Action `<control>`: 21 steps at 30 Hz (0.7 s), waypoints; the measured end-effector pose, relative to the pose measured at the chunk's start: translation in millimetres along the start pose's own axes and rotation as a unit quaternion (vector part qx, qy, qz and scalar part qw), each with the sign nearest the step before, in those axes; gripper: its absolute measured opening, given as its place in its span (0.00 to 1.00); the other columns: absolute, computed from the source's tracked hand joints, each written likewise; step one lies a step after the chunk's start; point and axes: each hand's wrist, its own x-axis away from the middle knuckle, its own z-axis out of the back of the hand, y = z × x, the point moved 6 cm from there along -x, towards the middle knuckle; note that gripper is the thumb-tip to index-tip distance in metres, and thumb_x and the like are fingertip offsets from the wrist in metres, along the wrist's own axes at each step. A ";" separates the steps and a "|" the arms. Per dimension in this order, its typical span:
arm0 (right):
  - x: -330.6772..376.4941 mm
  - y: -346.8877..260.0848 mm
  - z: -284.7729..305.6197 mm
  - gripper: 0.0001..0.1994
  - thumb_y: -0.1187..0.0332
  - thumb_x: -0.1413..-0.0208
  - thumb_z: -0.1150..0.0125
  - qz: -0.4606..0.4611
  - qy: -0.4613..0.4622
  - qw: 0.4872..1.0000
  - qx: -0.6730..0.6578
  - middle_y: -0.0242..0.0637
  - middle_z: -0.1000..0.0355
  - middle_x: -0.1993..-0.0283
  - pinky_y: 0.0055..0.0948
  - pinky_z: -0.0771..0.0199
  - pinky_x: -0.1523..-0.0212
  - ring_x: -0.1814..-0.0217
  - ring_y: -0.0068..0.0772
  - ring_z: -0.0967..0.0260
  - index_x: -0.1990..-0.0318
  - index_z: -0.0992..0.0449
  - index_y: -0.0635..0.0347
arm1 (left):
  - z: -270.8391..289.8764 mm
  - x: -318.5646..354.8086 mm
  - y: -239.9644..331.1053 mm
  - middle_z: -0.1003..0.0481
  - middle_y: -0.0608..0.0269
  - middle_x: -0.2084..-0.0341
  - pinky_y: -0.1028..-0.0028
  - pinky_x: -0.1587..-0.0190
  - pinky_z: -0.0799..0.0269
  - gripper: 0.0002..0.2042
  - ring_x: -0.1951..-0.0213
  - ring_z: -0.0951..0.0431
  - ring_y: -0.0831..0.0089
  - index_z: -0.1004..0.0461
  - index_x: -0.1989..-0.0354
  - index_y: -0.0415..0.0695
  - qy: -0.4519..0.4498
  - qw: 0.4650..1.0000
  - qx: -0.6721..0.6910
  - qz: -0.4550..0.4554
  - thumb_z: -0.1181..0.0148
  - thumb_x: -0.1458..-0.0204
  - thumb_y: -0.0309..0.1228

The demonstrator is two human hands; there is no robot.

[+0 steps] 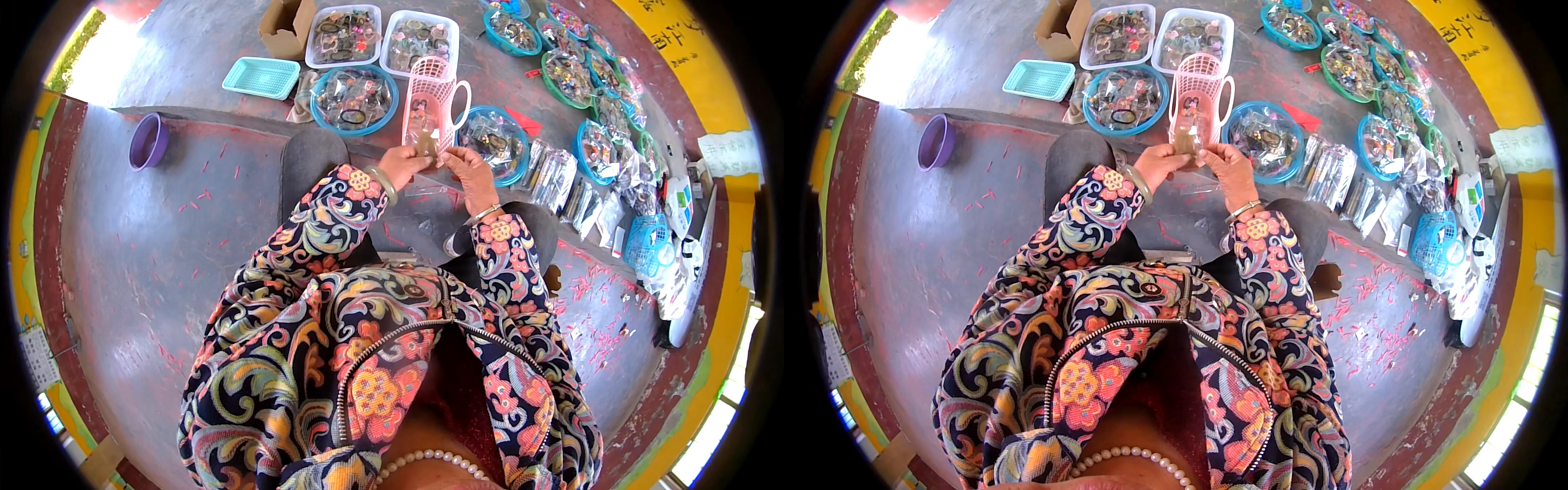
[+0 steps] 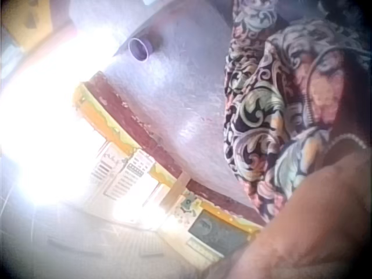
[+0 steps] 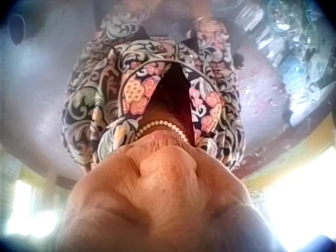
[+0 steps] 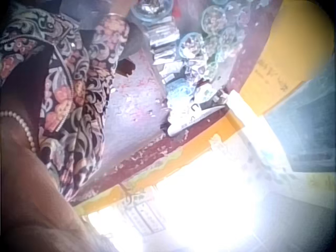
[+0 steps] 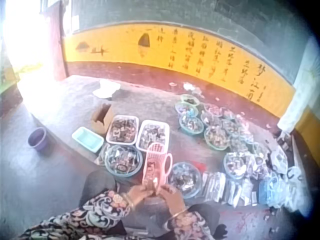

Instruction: The person sits on the floor and packs small hair accessories into clear plastic bags. They pick up items from a pink basket, place them into bags, and seal them before setting them aside.

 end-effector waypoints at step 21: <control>-4.7 20.9 17.6 0.08 0.65 0.54 0.40 -0.104 0.053 0.960 -0.253 0.28 0.30 0.73 0.23 0.37 0.71 0.73 0.22 0.35 0.69 0.26 0.57 | -14.3 12.3 5.4 0.24 0.60 0.73 0.83 0.77 0.42 0.14 0.72 0.27 0.80 0.30 0.64 0.39 -0.095 0.982 0.156 0.054 0.48 0.51 0.39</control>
